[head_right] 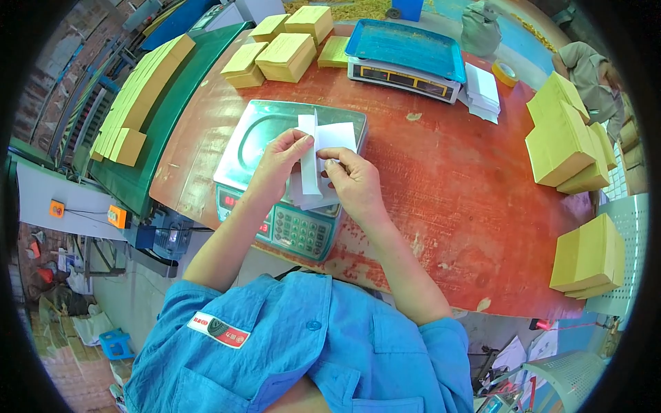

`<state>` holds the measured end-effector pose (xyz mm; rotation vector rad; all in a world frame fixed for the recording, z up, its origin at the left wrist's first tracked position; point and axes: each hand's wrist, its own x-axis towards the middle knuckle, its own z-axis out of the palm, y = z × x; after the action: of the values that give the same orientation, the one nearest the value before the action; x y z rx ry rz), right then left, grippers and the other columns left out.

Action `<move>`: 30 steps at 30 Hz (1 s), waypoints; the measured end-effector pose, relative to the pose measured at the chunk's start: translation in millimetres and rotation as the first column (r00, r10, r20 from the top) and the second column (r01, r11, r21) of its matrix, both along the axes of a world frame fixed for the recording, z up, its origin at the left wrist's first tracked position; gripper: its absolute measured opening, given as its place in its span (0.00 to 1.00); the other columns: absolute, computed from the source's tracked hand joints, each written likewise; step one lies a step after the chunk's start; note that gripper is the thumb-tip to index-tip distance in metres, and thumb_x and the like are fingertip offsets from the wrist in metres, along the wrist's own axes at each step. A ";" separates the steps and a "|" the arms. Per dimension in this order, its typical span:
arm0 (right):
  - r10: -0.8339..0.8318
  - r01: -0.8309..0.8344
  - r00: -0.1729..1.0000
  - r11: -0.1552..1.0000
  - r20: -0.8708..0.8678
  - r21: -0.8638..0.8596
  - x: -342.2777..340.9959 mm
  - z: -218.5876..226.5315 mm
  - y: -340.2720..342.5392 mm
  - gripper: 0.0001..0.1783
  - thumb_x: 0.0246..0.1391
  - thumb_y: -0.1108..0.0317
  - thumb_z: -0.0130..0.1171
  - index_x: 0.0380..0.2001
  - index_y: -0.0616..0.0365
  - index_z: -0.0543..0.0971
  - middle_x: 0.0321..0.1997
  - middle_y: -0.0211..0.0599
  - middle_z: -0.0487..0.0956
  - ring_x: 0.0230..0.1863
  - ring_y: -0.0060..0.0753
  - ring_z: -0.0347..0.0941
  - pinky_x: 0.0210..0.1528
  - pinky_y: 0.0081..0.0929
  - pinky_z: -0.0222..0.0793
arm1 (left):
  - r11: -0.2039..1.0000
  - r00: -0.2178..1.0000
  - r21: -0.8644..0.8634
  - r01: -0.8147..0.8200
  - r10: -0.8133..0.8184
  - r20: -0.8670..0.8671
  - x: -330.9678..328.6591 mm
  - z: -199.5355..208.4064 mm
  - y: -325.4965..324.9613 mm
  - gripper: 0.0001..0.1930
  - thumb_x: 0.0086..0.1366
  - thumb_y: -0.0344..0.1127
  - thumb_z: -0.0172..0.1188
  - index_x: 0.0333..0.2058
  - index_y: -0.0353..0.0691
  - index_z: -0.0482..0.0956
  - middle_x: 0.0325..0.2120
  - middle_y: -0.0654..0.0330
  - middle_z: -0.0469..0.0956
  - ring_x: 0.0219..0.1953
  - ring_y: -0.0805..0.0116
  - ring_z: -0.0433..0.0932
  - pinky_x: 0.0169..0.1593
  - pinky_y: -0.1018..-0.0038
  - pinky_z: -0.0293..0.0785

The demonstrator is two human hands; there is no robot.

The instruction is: Stack, weigh, and bundle stacks of yellow paper using a banding machine in a paper mill or warehouse.

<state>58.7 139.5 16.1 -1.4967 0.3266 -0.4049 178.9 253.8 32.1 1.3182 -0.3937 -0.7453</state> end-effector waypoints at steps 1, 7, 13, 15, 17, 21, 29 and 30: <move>0.001 -0.001 1.000 1.000 0.001 0.001 -0.1 0.8 0.6 0.13 0.60 0.72 0.51 0.45 0.59 0.80 0.36 0.32 0.80 0.36 0.21 0.75 0.36 0.22 0.73 | 1.000 1.000 0.001 -0.001 0.001 0.001 2.1 -1.6 0.6 0.08 0.64 0.36 0.60 0.35 0.38 0.76 0.26 0.66 0.74 0.28 0.81 0.72 0.32 0.81 0.69; -0.001 0.001 1.000 1.000 0.010 -0.002 0.0 -0.5 0.5 0.13 0.60 0.72 0.51 0.45 0.59 0.80 0.33 0.32 0.80 0.35 0.20 0.75 0.36 0.22 0.73 | 1.000 1.000 0.004 0.020 -0.020 -0.003 7.5 -9.4 3.4 0.08 0.64 0.37 0.61 0.33 0.40 0.75 0.27 0.66 0.75 0.29 0.81 0.73 0.33 0.81 0.71; -0.004 0.004 1.000 1.000 0.008 0.025 -2.7 -1.2 -2.9 0.12 0.58 0.74 0.52 0.45 0.60 0.79 0.34 0.31 0.79 0.35 0.20 0.75 0.36 0.22 0.73 | 0.999 0.999 -0.037 -0.002 0.000 -0.051 6.8 -11.0 3.1 0.07 0.63 0.36 0.61 0.32 0.39 0.76 0.27 0.67 0.75 0.29 0.81 0.72 0.33 0.81 0.70; -0.156 0.163 0.986 0.977 0.058 -0.137 -4.7 -6.0 -10.8 0.13 0.57 0.76 0.53 0.46 0.62 0.78 0.34 0.32 0.79 0.35 0.21 0.75 0.37 0.21 0.73 | 0.999 0.999 0.028 -0.018 0.019 -0.045 10.5 -18.5 5.1 0.05 0.62 0.33 0.60 0.31 0.38 0.77 0.26 0.68 0.75 0.28 0.81 0.72 0.33 0.81 0.70; -0.230 0.271 0.955 0.932 0.187 -0.239 -4.6 -6.8 -17.7 0.15 0.60 0.76 0.50 0.50 0.62 0.74 0.35 0.31 0.78 0.37 0.17 0.73 0.41 0.18 0.69 | 0.998 0.999 0.045 -0.037 0.038 -0.020 13.4 -24.4 9.2 0.05 0.62 0.32 0.60 0.30 0.37 0.77 0.26 0.68 0.75 0.28 0.80 0.72 0.32 0.81 0.69; -0.217 0.245 0.967 0.937 0.136 -0.249 -9.3 13.0 -13.5 0.16 0.60 0.76 0.52 0.51 0.64 0.73 0.39 0.33 0.78 0.40 0.19 0.73 0.44 0.20 0.70 | 0.998 0.998 0.017 -0.054 0.055 -0.035 10.8 -21.4 9.2 0.06 0.62 0.32 0.60 0.29 0.36 0.78 0.26 0.66 0.75 0.26 0.80 0.72 0.32 0.81 0.69; -0.157 0.147 0.987 0.951 -0.016 -0.272 18.0 4.0 -1.7 0.22 0.55 0.65 0.60 0.50 0.67 0.74 0.38 0.48 0.80 0.35 0.34 0.78 0.38 0.28 0.73 | 0.996 0.994 0.026 -0.090 0.092 -0.055 7.6 -10.1 13.6 0.07 0.63 0.34 0.58 0.30 0.36 0.77 0.26 0.66 0.75 0.28 0.79 0.72 0.33 0.80 0.69; -0.200 0.184 0.979 0.951 -0.041 -0.248 21.2 1.3 -4.7 0.23 0.54 0.63 0.61 0.49 0.67 0.74 0.36 0.49 0.81 0.34 0.35 0.78 0.37 0.29 0.73 | 0.995 0.995 0.040 -0.093 0.094 -0.029 7.2 -9.3 13.4 0.07 0.63 0.34 0.58 0.31 0.37 0.77 0.27 0.66 0.75 0.29 0.79 0.72 0.34 0.81 0.69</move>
<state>79.9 134.8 17.4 -1.7268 0.4915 -0.5678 186.1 267.2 22.7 1.3509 -0.2919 -0.6969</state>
